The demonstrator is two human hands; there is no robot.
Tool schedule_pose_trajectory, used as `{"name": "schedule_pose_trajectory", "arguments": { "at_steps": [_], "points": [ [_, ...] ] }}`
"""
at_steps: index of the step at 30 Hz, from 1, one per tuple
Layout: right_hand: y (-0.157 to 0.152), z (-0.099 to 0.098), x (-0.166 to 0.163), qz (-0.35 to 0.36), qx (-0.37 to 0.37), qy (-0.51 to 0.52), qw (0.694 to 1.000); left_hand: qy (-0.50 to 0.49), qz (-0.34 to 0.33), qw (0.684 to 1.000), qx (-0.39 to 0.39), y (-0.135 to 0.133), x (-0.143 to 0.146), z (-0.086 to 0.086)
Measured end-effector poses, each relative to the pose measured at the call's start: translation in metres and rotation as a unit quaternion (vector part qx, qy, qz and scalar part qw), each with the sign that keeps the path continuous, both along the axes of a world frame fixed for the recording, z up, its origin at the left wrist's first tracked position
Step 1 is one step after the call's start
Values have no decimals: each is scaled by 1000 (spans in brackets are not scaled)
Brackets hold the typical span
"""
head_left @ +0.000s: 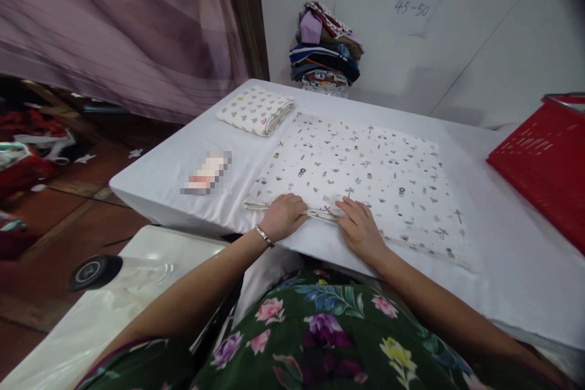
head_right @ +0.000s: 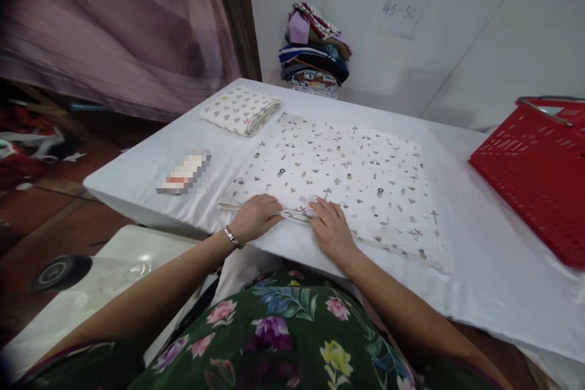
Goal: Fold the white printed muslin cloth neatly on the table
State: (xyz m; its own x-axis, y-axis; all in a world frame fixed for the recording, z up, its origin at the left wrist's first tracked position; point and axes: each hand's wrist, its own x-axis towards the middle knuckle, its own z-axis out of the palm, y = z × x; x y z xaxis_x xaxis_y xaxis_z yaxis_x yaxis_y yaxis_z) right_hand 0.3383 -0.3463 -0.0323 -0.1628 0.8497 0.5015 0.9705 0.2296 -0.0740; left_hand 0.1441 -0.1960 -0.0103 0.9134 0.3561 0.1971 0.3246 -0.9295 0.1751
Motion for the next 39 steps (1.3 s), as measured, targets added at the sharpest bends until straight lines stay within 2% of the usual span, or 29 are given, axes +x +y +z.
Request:
{"name": "schedule_pose_trajectory", "arguments": {
  "at_steps": [9, 14, 21, 33, 39],
  "points": [
    [-7, -1, -1, -22, -51, -13, 998, -1, 0, 1000, -5, 1, 0, 0],
    [-10, 2, -1, -55, -30, -28, 998, -3, -2, 1000, -4, 2, 0, -2],
    [-23, 8, 1, 0, -47, -34, 998, 0, -9, 1000, 16, 0, 0, -4],
    [-23, 2, 0, 9, -46, -10, 999, -13, -25, 999, 40, -5, -4, -5],
    [-22, 3, 2, 29, -41, 15, 999, -23, -53, 998, 11, -13, 1, -6]
  ]
}}
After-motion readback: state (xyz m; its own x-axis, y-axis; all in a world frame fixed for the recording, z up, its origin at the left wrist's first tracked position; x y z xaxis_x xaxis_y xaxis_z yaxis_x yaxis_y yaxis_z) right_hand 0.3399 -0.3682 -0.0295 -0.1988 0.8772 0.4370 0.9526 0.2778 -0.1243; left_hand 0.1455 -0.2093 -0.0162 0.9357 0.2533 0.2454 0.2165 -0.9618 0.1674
